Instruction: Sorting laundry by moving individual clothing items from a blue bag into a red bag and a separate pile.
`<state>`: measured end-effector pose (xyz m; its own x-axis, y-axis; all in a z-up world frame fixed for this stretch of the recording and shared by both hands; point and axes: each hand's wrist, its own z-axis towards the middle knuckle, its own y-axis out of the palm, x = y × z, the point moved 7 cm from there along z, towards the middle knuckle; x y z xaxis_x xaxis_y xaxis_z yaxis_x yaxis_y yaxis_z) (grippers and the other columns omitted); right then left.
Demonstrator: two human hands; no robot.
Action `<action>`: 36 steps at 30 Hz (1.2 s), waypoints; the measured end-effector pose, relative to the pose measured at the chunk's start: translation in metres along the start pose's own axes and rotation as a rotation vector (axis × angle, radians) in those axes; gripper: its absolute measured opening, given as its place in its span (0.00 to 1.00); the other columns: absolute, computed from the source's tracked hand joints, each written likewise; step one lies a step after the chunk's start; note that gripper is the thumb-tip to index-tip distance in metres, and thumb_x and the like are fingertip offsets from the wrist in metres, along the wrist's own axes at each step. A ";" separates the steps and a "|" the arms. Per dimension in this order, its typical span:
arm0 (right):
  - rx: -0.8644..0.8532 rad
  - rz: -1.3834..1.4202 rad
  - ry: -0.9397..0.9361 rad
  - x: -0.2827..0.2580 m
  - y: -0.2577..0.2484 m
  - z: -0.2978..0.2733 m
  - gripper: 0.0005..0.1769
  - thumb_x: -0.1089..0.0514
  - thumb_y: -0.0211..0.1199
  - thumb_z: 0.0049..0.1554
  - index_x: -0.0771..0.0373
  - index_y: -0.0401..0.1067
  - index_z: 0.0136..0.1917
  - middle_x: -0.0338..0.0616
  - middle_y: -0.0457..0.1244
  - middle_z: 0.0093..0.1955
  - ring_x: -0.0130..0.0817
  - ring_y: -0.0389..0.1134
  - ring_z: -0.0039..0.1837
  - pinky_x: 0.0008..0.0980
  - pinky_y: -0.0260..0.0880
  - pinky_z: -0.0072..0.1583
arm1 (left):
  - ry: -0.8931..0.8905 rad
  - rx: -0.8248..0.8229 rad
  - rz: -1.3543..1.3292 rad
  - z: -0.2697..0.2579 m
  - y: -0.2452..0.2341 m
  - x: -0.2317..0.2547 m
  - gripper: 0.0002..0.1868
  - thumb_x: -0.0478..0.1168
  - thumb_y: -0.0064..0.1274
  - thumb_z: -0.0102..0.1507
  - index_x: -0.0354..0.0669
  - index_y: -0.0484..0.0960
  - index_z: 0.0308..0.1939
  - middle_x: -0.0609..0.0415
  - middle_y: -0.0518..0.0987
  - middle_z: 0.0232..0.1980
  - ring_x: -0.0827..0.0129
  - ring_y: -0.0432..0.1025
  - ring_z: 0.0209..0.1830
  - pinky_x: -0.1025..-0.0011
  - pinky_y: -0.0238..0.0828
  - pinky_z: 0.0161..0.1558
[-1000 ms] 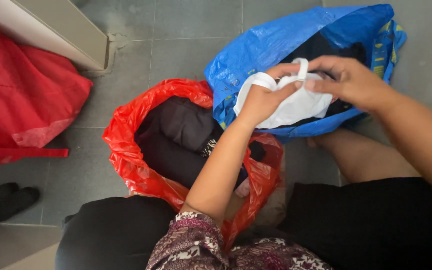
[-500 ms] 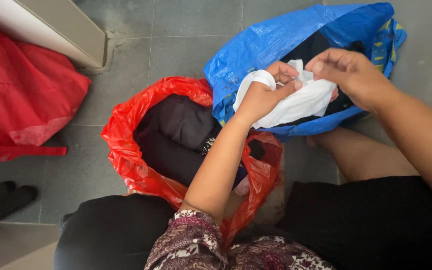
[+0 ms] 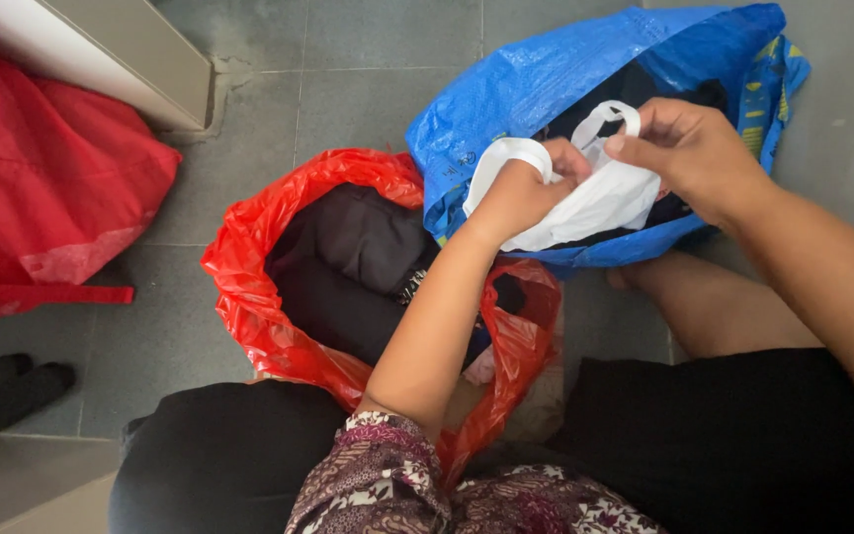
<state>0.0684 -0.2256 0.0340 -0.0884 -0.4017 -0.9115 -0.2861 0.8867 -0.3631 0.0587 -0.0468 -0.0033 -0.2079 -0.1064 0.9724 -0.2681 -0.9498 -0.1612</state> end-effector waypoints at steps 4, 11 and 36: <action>0.056 -0.167 -0.193 -0.028 0.000 -0.010 0.09 0.63 0.68 0.64 0.66 0.73 0.56 0.48 0.66 0.45 0.29 0.64 0.37 0.24 0.66 0.39 | -0.136 -0.253 0.120 -0.002 0.013 -0.023 0.12 0.36 0.58 0.54 0.48 0.89 0.41 0.58 0.87 0.38 0.72 0.79 0.38 0.75 0.74 0.48; 0.145 -0.233 -0.444 -0.010 -0.048 0.003 0.08 0.70 0.62 0.76 0.69 0.63 0.59 0.51 0.65 0.47 0.30 0.66 0.43 0.27 0.68 0.46 | -0.217 -0.428 -0.281 -0.005 0.001 -0.020 0.19 0.34 0.46 0.61 0.42 0.85 0.54 0.57 0.81 0.39 0.73 0.73 0.36 0.79 0.70 0.40; -0.218 -0.965 0.201 0.171 -0.054 0.056 0.29 0.52 0.68 0.50 0.70 0.78 0.61 0.61 0.72 0.52 0.55 0.73 0.49 0.44 0.71 0.55 | -0.533 -0.194 0.068 -0.065 -0.079 -0.049 0.25 0.36 0.63 0.50 0.39 0.78 0.51 0.53 0.82 0.40 0.71 0.76 0.34 0.76 0.80 0.34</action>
<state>0.1222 -0.3298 -0.1127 0.1193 -0.9745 -0.1903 -0.4866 0.1097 -0.8667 0.0293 0.0526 -0.0492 0.2592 -0.3471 0.9013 -0.4489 -0.8695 -0.2058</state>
